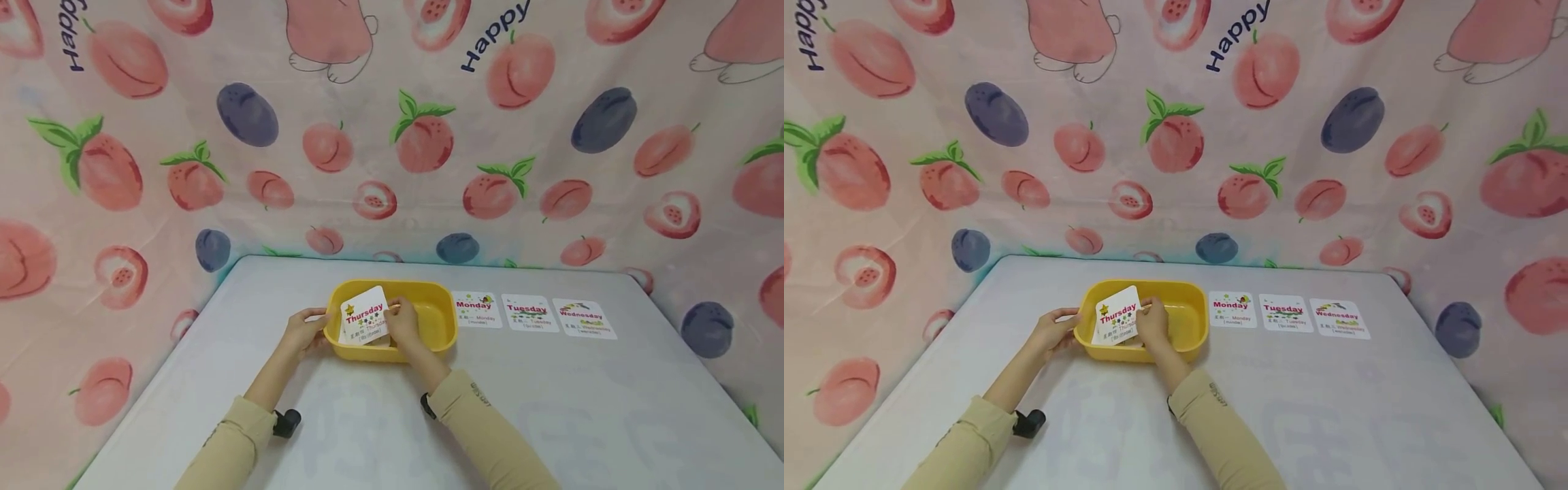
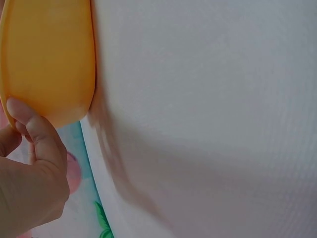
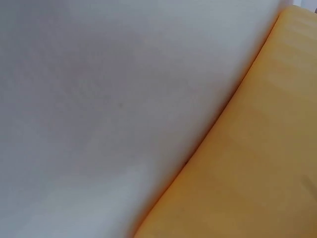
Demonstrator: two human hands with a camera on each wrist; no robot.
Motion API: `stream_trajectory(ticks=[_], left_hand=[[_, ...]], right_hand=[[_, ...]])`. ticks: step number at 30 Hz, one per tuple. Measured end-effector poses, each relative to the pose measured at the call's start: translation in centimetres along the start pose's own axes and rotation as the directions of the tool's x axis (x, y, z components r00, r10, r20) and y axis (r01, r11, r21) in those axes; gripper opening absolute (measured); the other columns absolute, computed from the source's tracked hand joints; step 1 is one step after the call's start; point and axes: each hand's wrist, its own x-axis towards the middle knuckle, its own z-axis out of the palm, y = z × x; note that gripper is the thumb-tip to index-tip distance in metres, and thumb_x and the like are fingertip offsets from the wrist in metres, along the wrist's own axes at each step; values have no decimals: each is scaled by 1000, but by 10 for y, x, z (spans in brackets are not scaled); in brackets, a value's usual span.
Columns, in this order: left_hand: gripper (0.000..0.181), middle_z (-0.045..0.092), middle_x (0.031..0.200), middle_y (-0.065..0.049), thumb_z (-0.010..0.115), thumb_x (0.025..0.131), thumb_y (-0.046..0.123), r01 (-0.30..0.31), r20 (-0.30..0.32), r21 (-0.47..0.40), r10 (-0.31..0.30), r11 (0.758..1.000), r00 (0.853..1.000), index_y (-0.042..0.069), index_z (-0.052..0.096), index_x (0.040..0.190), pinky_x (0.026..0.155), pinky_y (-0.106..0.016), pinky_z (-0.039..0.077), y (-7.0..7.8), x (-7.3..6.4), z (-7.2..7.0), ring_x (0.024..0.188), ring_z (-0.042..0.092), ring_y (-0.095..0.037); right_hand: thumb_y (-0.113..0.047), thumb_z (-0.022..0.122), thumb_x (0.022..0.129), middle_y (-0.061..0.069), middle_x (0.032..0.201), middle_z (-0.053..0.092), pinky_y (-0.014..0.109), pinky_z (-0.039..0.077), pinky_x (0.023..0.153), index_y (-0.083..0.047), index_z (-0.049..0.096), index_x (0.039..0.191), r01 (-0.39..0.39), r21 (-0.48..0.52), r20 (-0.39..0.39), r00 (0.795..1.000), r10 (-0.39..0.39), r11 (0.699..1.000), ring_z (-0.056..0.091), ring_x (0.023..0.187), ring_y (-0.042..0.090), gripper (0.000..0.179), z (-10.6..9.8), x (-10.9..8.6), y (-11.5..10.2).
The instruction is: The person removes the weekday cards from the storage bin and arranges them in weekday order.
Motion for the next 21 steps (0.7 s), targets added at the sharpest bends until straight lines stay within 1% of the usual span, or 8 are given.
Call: stream_trajectory(ticks=[5,8,10,12,15,17,19,21], left_hand=[[38,59,85,-5,56,95,14,0,-4,1,0,1000,1000,-1,48,129,50,-16,49,0,2,0,56,56,-6],[39,59,87,-6,56,95,15,-2,2,2,2,1000,1000,-1,47,130,51,-16,49,0,2,-1,57,56,-7],[39,59,88,-6,57,95,15,-2,1,-1,2,1000,1000,-1,48,130,51,-16,49,0,3,0,59,57,-7],[40,59,89,-7,57,95,15,-3,5,-5,3,1000,1000,-1,48,130,51,-16,49,1,3,0,59,57,-7],[40,60,93,-10,56,95,14,-2,6,-4,3,1000,1000,-1,47,130,50,-15,49,0,2,0,58,56,-7],[40,59,96,-13,56,95,13,-2,9,-3,2,1000,1000,-2,46,131,50,-14,48,0,1,0,56,55,-6],[41,58,99,-14,56,95,13,-2,12,-5,2,1000,1000,-2,46,132,50,-14,48,-1,0,0,56,55,-6],[40,58,98,-13,56,95,14,2,8,-7,-2,1000,1000,-1,46,131,50,-14,48,-1,1,0,57,55,-6]], right_hand=[[2,45,95,20,102,61,24,50,66,-2,47,117,38,12,18,999,-38,999,56,81,21,22,-2,-1,-2],[3,43,96,20,107,59,27,51,73,-4,43,122,56,26,22,998,-56,998,56,85,23,27,-3,-2,-4],[4,41,96,19,107,58,26,50,73,-6,41,125,62,37,26,998,-63,997,54,85,22,31,-4,-2,-5],[5,41,95,18,106,55,24,46,71,-9,39,131,67,47,29,997,-69,997,51,84,21,38,-5,-2,-6],[10,39,92,18,110,53,24,44,70,-12,33,141,96,53,32,995,-98,994,50,85,21,54,-6,-2,-4],[13,39,89,18,120,51,27,47,78,-15,28,146,118,58,34,992,-120,991,50,91,23,64,-6,-1,-2],[16,38,88,18,134,46,32,50,91,-16,25,148,130,63,38,990,-132,990,51,102,25,70,-6,0,-1],[16,38,87,16,142,40,39,47,100,-16,24,149,136,64,38,990,-139,989,50,111,27,71,-6,0,-1]])
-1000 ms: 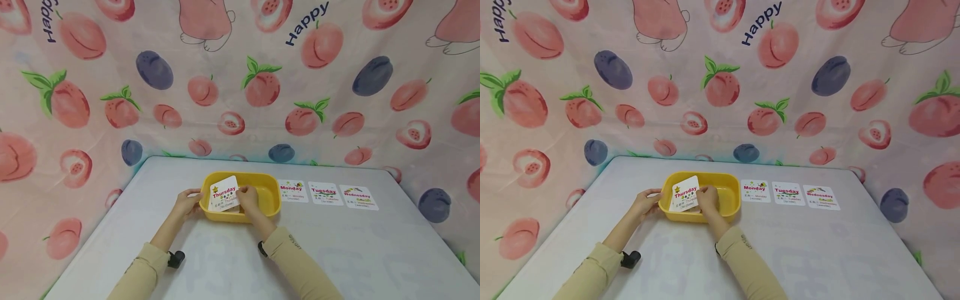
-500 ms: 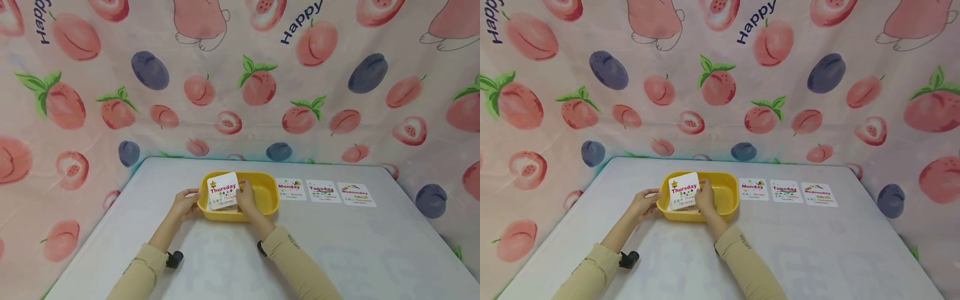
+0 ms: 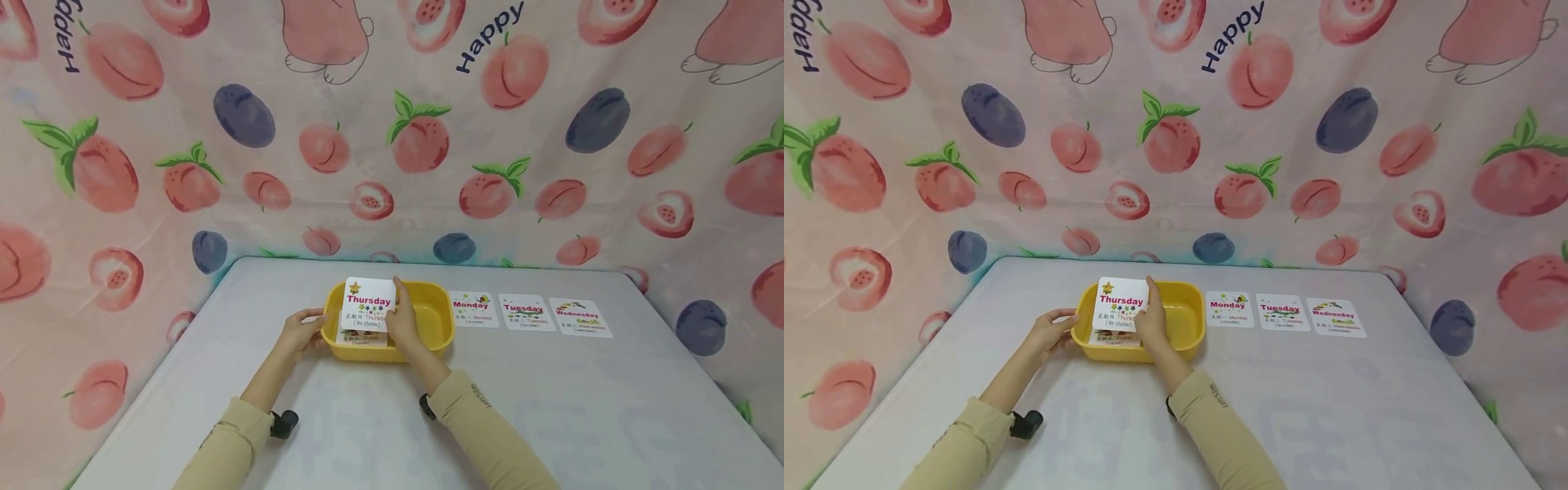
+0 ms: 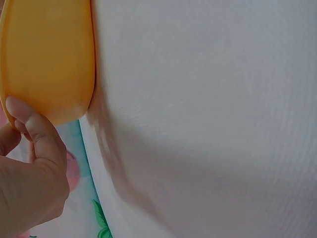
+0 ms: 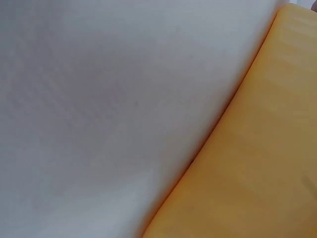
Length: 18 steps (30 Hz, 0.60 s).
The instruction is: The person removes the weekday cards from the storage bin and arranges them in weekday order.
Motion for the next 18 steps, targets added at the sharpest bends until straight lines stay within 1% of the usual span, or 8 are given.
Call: stream_trajectory(ticks=[1,2,5,8,13,16,18], left_hand=[[40,59,98,-13,56,95,14,2,-3,-3,-2,1000,1000,0,47,131,50,-14,48,0,0,0,57,55,-7],[40,58,98,-13,56,95,14,3,0,-5,-3,1000,1000,0,46,131,50,-14,48,-1,0,0,58,56,-7],[40,59,94,-10,57,95,14,8,-7,-12,-8,1000,1000,0,48,131,51,-15,48,-1,2,0,59,57,-8],[41,58,90,-8,56,95,14,5,5,-18,-5,1000,1000,-1,46,132,51,-15,48,-2,4,-1,58,56,-7],[40,57,81,-3,56,95,13,-2,8,-27,2,1000,1000,-2,46,132,49,-15,48,-2,4,-2,55,55,-6],[40,56,79,-3,55,95,12,-8,11,-30,8,1000,1000,-3,46,131,49,-15,48,-1,3,-2,54,54,-6],[41,57,81,-4,55,96,13,-11,18,-33,12,999,1000,-3,45,132,49,-14,48,-1,3,-2,55,54,-6]], right_hand=[[16,39,88,15,146,38,41,44,104,-17,24,149,-2,2,-1,1000,2,1000,49,115,27,71,0,0,0],[16,39,88,15,146,37,42,43,105,-16,24,149,-3,2,-3,1000,3,1000,49,116,28,71,0,0,-1],[14,41,89,17,142,41,42,45,102,-16,26,148,1,5,-11,1000,-1,1000,51,113,29,69,1,0,-2],[12,44,90,17,139,43,42,46,101,-18,27,147,8,1,-15,1000,-8,1000,51,113,29,67,1,0,-2],[8,48,91,16,137,45,42,47,100,-20,27,147,12,-8,4,1000,-12,1000,53,109,28,65,1,-2,-2],[7,48,91,19,132,47,40,51,95,-18,27,146,26,8,17,1000,-26,1000,57,103,28,64,0,-2,-2],[7,47,91,21,127,49,37,54,89,-17,26,147,47,44,17,999,-48,998,59,99,29,64,-1,-2,-1]])
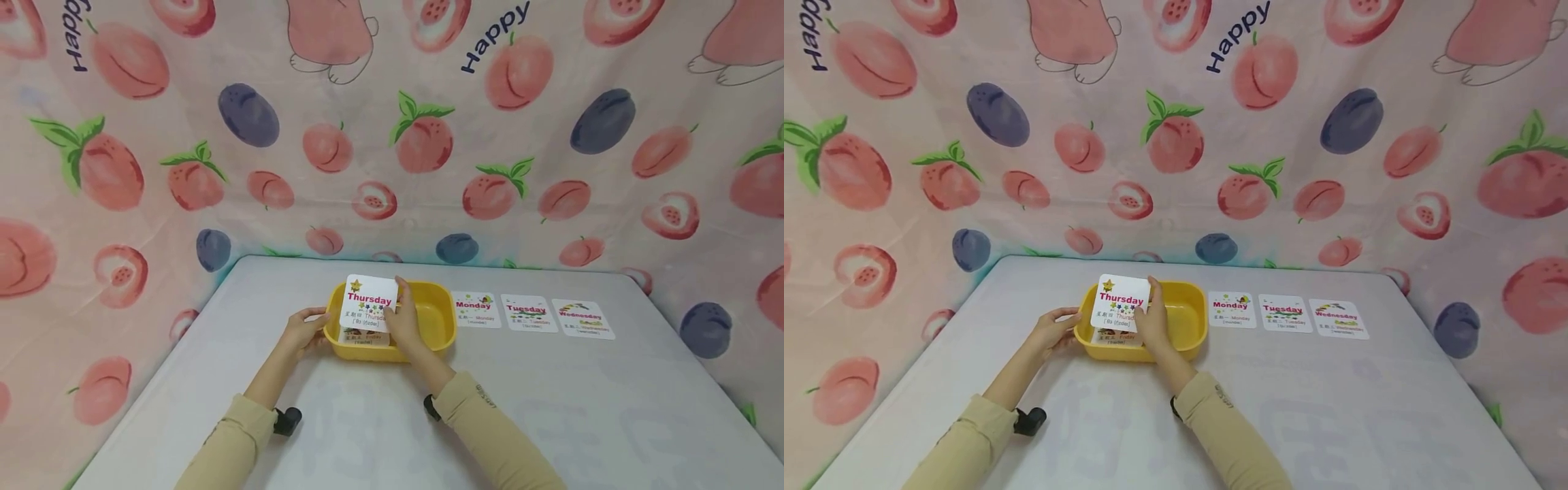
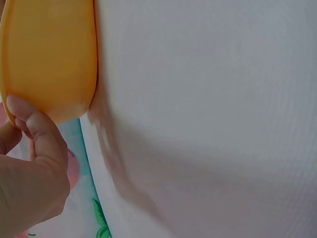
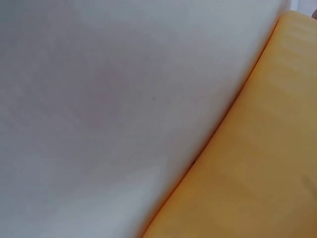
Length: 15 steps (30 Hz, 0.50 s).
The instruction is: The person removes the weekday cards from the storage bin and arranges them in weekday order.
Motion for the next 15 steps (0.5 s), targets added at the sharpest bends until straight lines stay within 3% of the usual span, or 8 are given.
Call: stream_trajectory(ticks=[6,15], left_hand=[[43,56,87,-7,56,95,14,12,14,-27,-12,1000,1000,-3,44,133,50,-15,47,-2,1,-1,58,55,-8],[42,55,86,-5,54,96,13,14,30,-31,-13,999,999,-4,43,133,50,-15,48,-2,4,-2,58,55,-7]], right_hand=[[7,46,93,20,130,49,37,55,88,-22,25,147,40,145,0,999,-40,989,61,105,31,64,-3,-6,-3],[5,48,93,19,129,50,36,56,87,-28,26,146,2,166,52,999,-11,986,62,102,28,66,-15,-23,-20]])
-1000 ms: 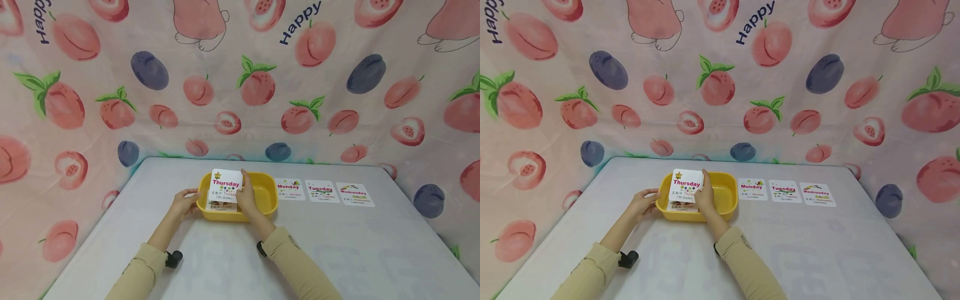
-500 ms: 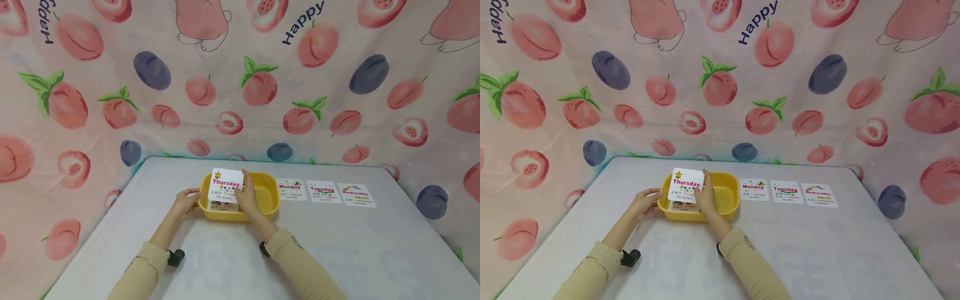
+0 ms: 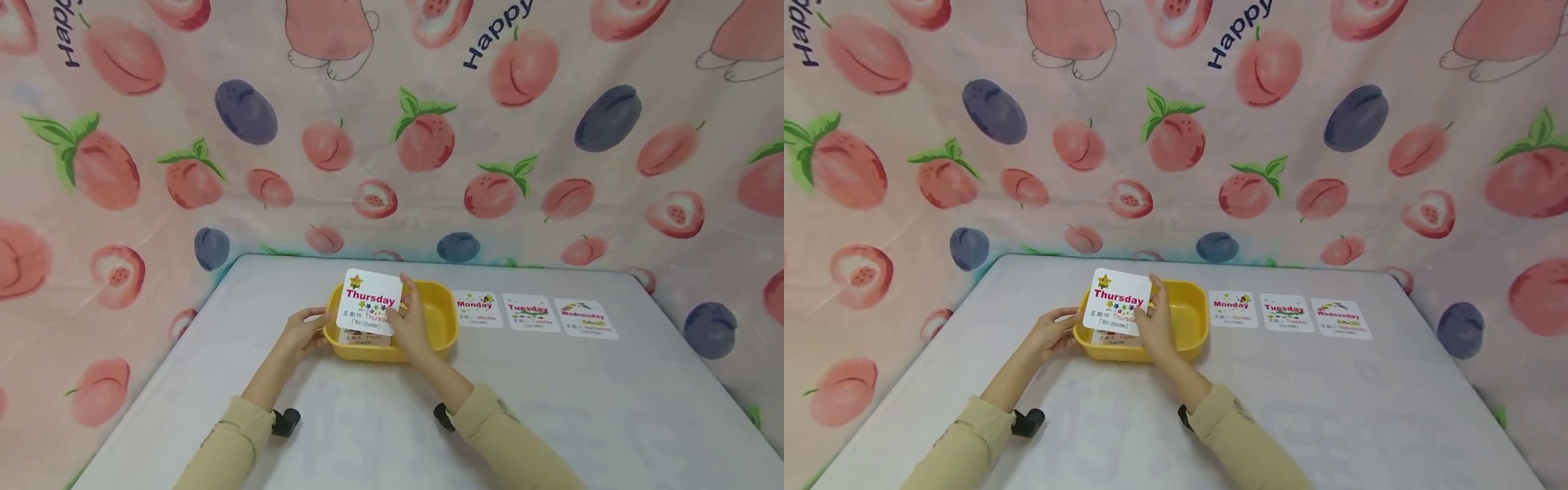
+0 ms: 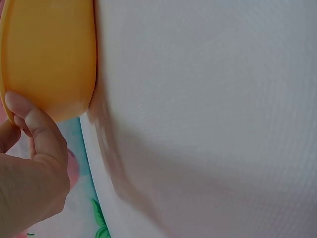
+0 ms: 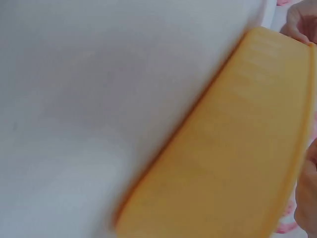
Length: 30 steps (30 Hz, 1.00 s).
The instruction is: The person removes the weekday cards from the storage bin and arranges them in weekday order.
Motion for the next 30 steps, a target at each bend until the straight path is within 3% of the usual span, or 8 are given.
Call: stream_trajectory(ticks=[4,8,11,18,24,30], left_hand=[[40,54,87,-6,53,96,12,-1,0,-5,1,1000,1000,-3,43,132,50,-15,48,2,-1,0,58,54,-8],[40,54,85,-5,54,96,11,-3,17,-1,3,1000,1000,-4,44,132,50,-15,48,4,-2,2,58,54,-8],[40,55,83,-4,54,96,11,-1,15,-6,1,1000,1000,-4,44,132,50,-15,48,4,-2,1,58,55,-8],[40,56,84,-4,54,96,12,13,-2,2,-13,1000,1000,-2,44,132,50,-15,48,3,-2,1,59,55,-7],[39,56,88,-8,54,96,11,17,-4,2,-17,1000,1000,-2,44,132,49,-15,47,3,-3,2,59,55,-7],[40,55,95,-11,53,96,12,27,-4,17,-27,999,1000,-2,43,133,50,-15,48,3,-3,1,61,56,-8]], right_hand=[[5,49,92,20,124,53,31,57,83,-27,27,146,-14,9,19,1000,14,1000,63,95,24,66,-8,-6,-10],[5,50,91,18,121,55,22,56,74,-27,30,144,-92,46,-2,996,92,995,63,89,19,65,-20,-15,-16],[5,49,91,17,123,54,20,54,75,-29,32,143,-154,56,-3,988,154,986,61,95,19,63,-31,-24,-18],[8,46,91,18,129,51,29,55,85,-24,29,144,-149,-4,19,989,149,989,61,105,24,64,-60,-42,-23],[9,43,91,18,131,48,21,55,79,-25,25,146,-163,-15,19,986,164,986,61,103,16,67,-91,-51,-24],[2,44,94,18,135,46,22,55,83,-30,22,147,-215,-140,-29,977,213,966,61,108,21,65,-122,-56,-19]])
